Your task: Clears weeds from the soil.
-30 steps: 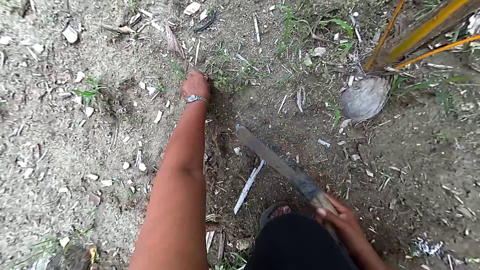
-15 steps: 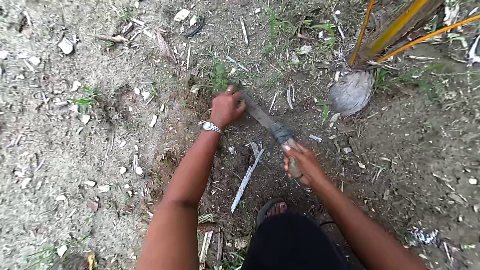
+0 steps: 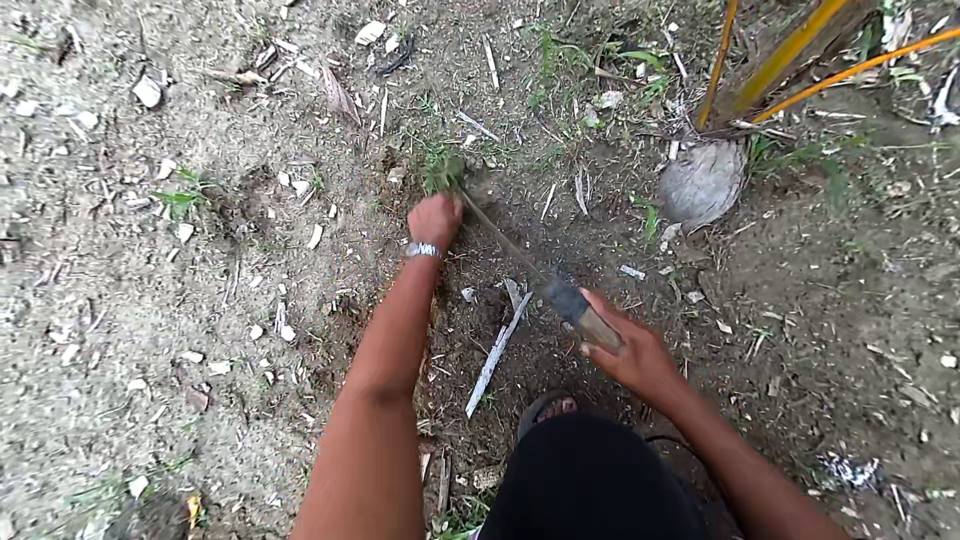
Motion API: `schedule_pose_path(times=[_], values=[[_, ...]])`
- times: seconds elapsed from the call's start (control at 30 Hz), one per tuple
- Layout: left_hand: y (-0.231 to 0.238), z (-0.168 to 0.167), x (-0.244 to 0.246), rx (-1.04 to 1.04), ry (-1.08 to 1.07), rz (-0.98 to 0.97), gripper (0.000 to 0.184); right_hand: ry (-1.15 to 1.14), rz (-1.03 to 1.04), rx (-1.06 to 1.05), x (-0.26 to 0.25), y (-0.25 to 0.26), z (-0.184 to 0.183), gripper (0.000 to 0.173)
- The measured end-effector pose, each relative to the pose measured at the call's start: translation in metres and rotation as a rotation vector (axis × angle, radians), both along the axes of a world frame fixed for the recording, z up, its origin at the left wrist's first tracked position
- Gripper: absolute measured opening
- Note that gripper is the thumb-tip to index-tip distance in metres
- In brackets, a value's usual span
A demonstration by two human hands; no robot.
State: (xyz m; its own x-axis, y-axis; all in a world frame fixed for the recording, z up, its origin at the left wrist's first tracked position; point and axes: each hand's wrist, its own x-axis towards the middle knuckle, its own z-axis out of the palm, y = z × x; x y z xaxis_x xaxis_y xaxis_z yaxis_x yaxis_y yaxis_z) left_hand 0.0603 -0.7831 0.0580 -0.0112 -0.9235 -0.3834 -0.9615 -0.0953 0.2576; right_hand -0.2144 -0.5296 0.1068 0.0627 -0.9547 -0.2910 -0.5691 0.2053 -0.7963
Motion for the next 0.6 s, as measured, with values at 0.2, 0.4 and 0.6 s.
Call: schedule_pose_path(times=[0.2,0.4,0.6], values=[[0.053,-0.008,0.069,-0.091,0.123,0.186,0.054,-0.726,-0.423,0.245,-0.016,0.045,0.028,0.081],[-0.009,0.016,0.04,-0.404,0.238,0.111,0.048,-0.805,-0.611,0.483,0.094,-0.105,-0.008,0.044],[-0.084,0.014,-0.011,-0.148,-0.025,-0.082,0.056,-0.871,-0.534,0.488,0.067,-0.056,-0.022,0.058]])
